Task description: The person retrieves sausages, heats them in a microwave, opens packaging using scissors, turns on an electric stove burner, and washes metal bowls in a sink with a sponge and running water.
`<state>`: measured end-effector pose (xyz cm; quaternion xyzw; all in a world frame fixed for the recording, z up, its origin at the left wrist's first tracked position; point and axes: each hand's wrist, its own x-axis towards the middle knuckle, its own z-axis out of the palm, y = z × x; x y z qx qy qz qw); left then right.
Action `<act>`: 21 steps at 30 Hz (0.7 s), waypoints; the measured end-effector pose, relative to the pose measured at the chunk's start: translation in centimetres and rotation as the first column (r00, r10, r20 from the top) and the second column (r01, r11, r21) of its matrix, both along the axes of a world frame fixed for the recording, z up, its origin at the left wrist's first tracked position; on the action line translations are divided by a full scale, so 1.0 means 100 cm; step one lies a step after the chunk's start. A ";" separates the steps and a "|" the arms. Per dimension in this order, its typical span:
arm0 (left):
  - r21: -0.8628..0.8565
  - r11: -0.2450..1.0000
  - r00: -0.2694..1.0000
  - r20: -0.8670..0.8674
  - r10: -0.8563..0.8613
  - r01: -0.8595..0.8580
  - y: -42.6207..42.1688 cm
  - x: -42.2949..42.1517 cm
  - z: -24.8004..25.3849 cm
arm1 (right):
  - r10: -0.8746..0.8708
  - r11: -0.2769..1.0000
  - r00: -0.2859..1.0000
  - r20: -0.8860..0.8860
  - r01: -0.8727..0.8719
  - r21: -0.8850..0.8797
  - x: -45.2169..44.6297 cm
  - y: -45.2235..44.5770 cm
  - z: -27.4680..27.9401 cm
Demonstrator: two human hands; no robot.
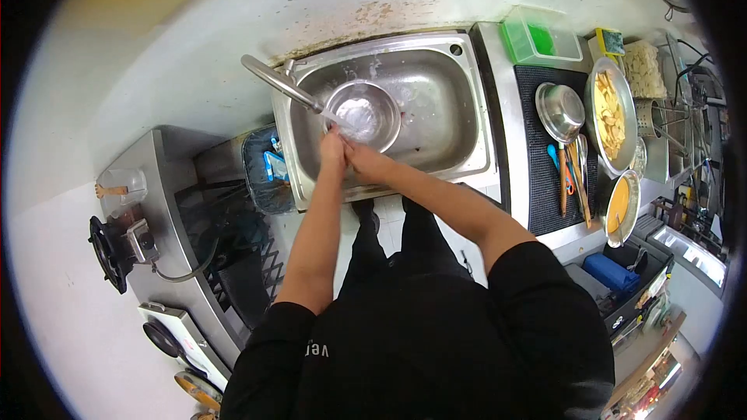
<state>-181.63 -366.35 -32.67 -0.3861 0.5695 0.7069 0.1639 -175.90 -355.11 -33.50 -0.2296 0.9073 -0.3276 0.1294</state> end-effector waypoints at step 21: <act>-0.738 -0.130 0.036 0.205 -0.978 0.662 0.073 -0.042 0.065 | -0.262 0.028 0.493 0.830 0.863 -0.504 -0.048 0.073 -0.002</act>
